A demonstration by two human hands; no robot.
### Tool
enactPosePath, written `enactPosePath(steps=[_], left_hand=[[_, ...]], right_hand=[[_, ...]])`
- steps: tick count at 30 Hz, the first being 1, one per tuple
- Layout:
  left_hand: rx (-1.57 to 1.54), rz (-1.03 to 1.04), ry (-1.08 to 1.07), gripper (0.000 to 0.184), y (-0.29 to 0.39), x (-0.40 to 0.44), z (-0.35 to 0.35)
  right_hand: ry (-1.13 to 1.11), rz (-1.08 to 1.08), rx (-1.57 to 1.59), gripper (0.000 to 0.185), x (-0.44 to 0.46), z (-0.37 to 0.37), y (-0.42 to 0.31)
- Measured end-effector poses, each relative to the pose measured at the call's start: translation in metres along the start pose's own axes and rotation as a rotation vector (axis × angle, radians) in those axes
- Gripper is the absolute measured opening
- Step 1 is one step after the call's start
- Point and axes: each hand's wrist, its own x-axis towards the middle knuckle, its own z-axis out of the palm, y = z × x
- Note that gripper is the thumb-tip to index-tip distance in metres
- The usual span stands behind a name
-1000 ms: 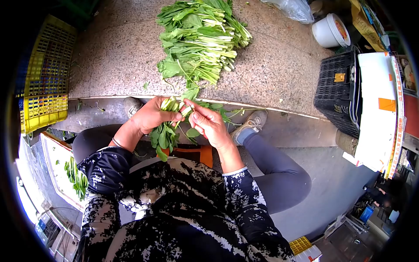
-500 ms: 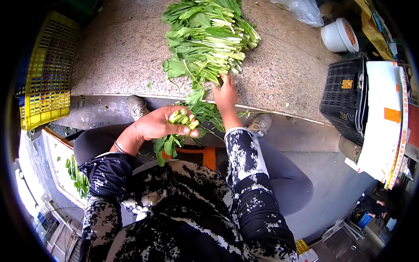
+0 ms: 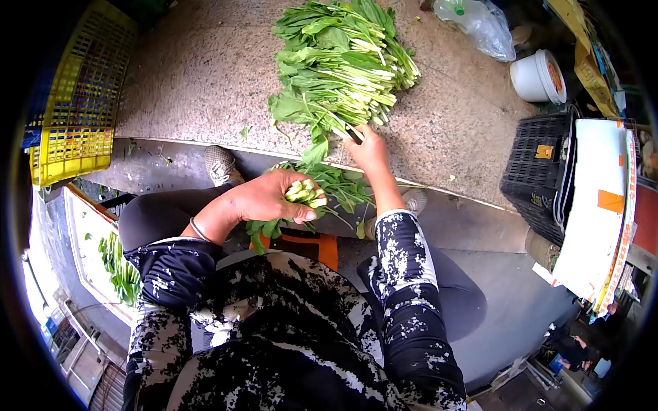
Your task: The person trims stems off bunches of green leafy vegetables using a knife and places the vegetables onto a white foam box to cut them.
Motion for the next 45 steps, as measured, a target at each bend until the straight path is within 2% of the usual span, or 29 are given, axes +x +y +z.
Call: enactPosePath(steps=[2, 3, 4, 6, 10, 12, 14, 16, 18, 19, 20, 23, 24, 26, 27, 30, 31, 32, 34, 36, 37, 38, 40, 41, 42, 44, 45], left_hand=[[0.027, -0.008, 0.006, 0.028, -0.002, 0.001, 0.002], [0.054, -0.019, 0.013, 0.028, -0.004, 0.002, 0.002], [0.056, -0.014, 0.015, 0.028, -0.005, 0.003, 0.002], [0.157, -0.064, 0.064, 0.028, -0.006, 0.004, 0.003], [0.191, -0.060, 0.054, 0.028, -0.003, 0.002, 0.005], [0.154, -0.039, 0.021, 0.028, -0.004, 0.001, 0.004], [0.163, -0.035, 0.025, 0.028, -0.006, 0.003, 0.002], [0.177, -0.031, 0.024, 0.029, -0.006, 0.004, 0.003], [0.162, -0.063, 0.023, 0.030, -0.002, 0.003, 0.004], [0.164, -0.066, 0.024, 0.030, -0.001, 0.002, 0.005], [0.225, -0.054, 0.059, 0.031, 0.001, 0.001, 0.006], [0.207, -0.069, 0.066, 0.033, -0.001, 0.002, 0.007], [0.149, -0.097, 0.036, 0.034, 0.000, 0.002, 0.007], [0.157, -0.074, 0.053, 0.034, -0.001, 0.004, 0.009], [0.184, -0.081, 0.058, 0.033, 0.000, 0.004, 0.010], [0.196, -0.054, 0.052, 0.033, -0.005, 0.004, 0.011], [0.202, -0.069, 0.056, 0.033, 0.000, 0.001, 0.012], [0.216, -0.076, 0.064, 0.033, 0.005, 0.000, 0.010], [0.234, -0.081, 0.103, 0.031, 0.009, -0.001, 0.008], [0.302, -0.066, 0.153, 0.031, 0.011, -0.001, 0.008], [0.382, -0.093, 0.233, 0.037, 0.011, -0.002, 0.008], [0.389, -0.082, 0.234, 0.037, 0.009, 0.001, 0.007], [0.750, 0.207, 0.513, 0.046, 0.004, 0.002, 0.009], [0.737, 0.126, 0.525, 0.048, 0.004, 0.004, 0.008], [0.738, 0.127, 0.519, 0.048, 0.011, 0.002, 0.010], [0.760, 0.088, 0.741, 0.043, 0.023, -0.001, 0.014], [0.720, 0.239, 0.814, 0.035, 0.023, -0.001, 0.012]], right_hand=[[-0.151, 0.225, 0.591, 0.030, 0.002, -0.002, 0.003], [-0.148, 0.348, 0.658, 0.028, 0.000, -0.012, -0.012], [-0.146, 0.342, 0.657, 0.028, -0.001, -0.015, -0.016], [-0.152, 0.570, 0.795, 0.029, -0.001, -0.017, -0.019], [-0.008, 0.616, 0.990, 0.024, 0.005, -0.001, -0.019], [0.016, 0.595, 0.958, 0.022, 0.003, -0.013, -0.033], [-0.011, 0.479, 1.078, 0.021, 0.000, -0.045, -0.057], [0.021, 0.418, 1.132, 0.024, 0.002, -0.045, -0.052], [0.033, 0.520, 0.907, 0.026, 0.005, -0.040, -0.049], [0.020, 0.466, 0.747, 0.025, 0.006, -0.039, -0.050], [0.016, 0.465, 0.749, 0.025, 0.008, -0.042, -0.049], [-0.065, 0.364, 1.246, 0.019, 0.008, -0.073, -0.074], [-0.058, 0.366, 1.249, 0.019, 0.012, -0.064, -0.070], [0.087, 0.138, 0.778, 0.017, 0.022, -0.038, -0.060], [0.052, 0.288, 0.799, 0.017, 0.016, -0.059, -0.085], [0.070, 0.190, 1.141, 0.020, 0.021, -0.077, -0.091], [0.042, 0.234, 0.921, 0.022, 0.019, -0.075, -0.092], [0.049, 0.173, 0.702, 0.024, 0.026, -0.062, -0.082], [0.077, 0.252, 0.926, 0.025, 0.018, -0.077, -0.096], [0.046, 0.210, 0.857, 0.025, 0.015, -0.083, -0.096], [0.028, 0.163, 0.796, 0.025, 0.014, -0.089, -0.096], [0.030, 0.183, 0.851, 0.026, 0.009, -0.092, -0.098], [0.007, 0.154, 1.029, 0.024, 0.000, -0.107, -0.102], [0.008, 0.154, 1.029, 0.024, -0.004, -0.109, -0.104], [0.059, 0.042, 0.869, 0.023, -0.008, -0.111, -0.106], [0.114, -0.068, 0.703, 0.021, -0.015, -0.116, -0.107], [0.107, -0.197, 0.656, 0.022, -0.018, -0.119, -0.110]])
